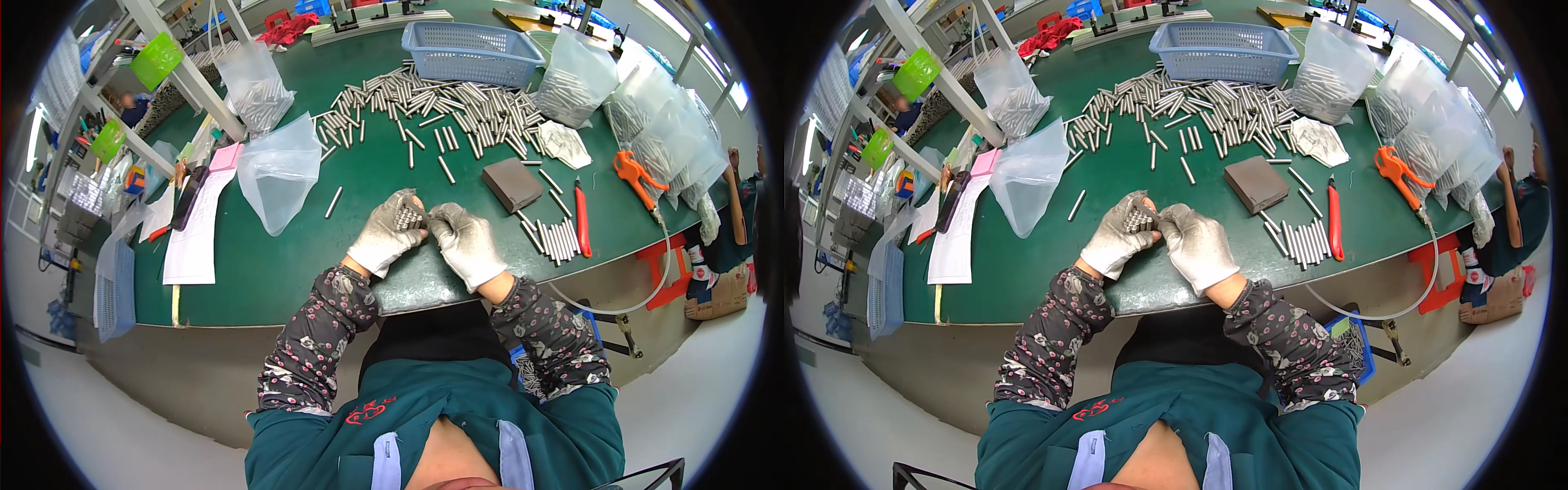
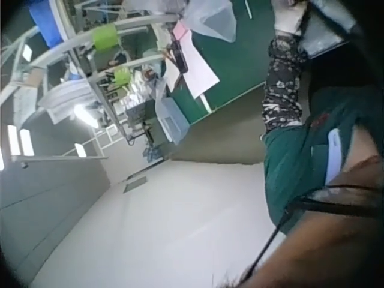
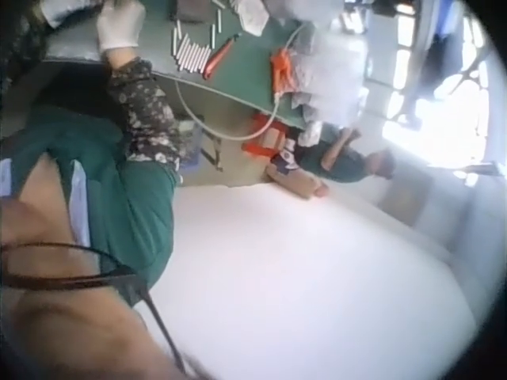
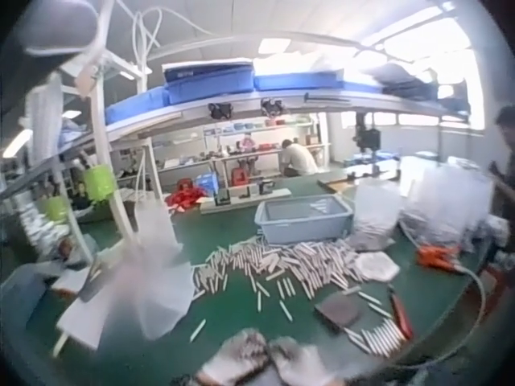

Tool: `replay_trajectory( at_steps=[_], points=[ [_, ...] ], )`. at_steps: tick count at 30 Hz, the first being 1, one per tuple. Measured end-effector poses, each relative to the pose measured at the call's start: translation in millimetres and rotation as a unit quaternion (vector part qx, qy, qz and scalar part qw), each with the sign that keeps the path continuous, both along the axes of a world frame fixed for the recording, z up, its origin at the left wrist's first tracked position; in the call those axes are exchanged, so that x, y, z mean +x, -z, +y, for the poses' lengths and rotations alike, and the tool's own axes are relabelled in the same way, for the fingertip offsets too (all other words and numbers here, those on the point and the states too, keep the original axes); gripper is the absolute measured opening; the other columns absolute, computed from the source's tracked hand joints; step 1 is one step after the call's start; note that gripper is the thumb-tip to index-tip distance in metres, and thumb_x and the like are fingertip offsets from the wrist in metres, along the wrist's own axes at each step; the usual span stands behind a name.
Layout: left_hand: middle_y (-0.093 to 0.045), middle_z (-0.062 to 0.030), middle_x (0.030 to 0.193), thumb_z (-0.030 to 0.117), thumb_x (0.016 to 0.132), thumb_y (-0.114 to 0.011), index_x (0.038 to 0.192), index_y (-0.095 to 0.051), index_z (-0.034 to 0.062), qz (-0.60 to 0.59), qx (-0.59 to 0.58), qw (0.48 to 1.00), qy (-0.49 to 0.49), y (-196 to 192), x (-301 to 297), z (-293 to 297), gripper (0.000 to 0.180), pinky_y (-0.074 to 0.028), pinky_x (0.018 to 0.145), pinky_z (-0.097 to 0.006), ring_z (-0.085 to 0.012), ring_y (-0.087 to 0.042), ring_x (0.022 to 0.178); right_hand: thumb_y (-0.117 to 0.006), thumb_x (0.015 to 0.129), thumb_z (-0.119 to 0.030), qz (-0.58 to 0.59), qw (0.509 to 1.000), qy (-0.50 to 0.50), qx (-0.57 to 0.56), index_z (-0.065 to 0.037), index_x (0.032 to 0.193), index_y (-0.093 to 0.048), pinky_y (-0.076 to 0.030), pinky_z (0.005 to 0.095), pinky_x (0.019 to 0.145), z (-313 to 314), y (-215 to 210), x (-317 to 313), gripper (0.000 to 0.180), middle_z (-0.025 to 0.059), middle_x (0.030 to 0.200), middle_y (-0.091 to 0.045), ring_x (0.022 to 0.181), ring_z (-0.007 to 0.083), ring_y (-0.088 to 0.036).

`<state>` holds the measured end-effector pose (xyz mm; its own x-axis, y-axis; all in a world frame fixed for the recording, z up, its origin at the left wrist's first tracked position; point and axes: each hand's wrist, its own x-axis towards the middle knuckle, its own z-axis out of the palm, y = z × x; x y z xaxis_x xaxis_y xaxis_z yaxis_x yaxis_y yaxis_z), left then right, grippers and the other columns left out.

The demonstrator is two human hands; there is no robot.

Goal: Polishing the ends of small bundled metal cylinders using a sanding block at a workbench.

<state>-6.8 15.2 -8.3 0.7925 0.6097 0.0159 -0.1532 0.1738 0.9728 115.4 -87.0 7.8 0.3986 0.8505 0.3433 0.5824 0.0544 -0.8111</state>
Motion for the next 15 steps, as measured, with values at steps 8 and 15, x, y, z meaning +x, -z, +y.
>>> replay_trajectory(
  at_steps=[8,15],
  points=[
    [-0.055,-0.0018,0.092,-0.004,0.067,-0.068,0.110,-0.047,0.0017,0.051,0.134,0.989,-0.041,0,3,1,0.048,-0.045,0.077,-0.024,-0.0105,-0.053,0.084,-0.053,0.084,-0.018,-0.054,0.995,0.064,0.049,-0.007,0.080,-0.057,-0.048,0.0427,0.058,5,4,-9,0.013,0.0166,0.069,-0.060,0.066,0.0351,-0.060],
    [-0.055,-0.0017,0.091,-0.005,0.067,-0.067,0.108,-0.048,0.0020,0.073,0.189,0.978,-0.050,13,2,10,0.046,-0.045,0.075,-0.023,-0.0096,-0.053,0.083,-0.055,0.082,-0.015,-0.061,0.996,0.064,0.026,-0.006,0.083,-0.057,-0.049,0.0401,0.060,4,-2,-10,0.009,0.0147,0.074,-0.062,0.070,0.0332,-0.061]
  ],
)
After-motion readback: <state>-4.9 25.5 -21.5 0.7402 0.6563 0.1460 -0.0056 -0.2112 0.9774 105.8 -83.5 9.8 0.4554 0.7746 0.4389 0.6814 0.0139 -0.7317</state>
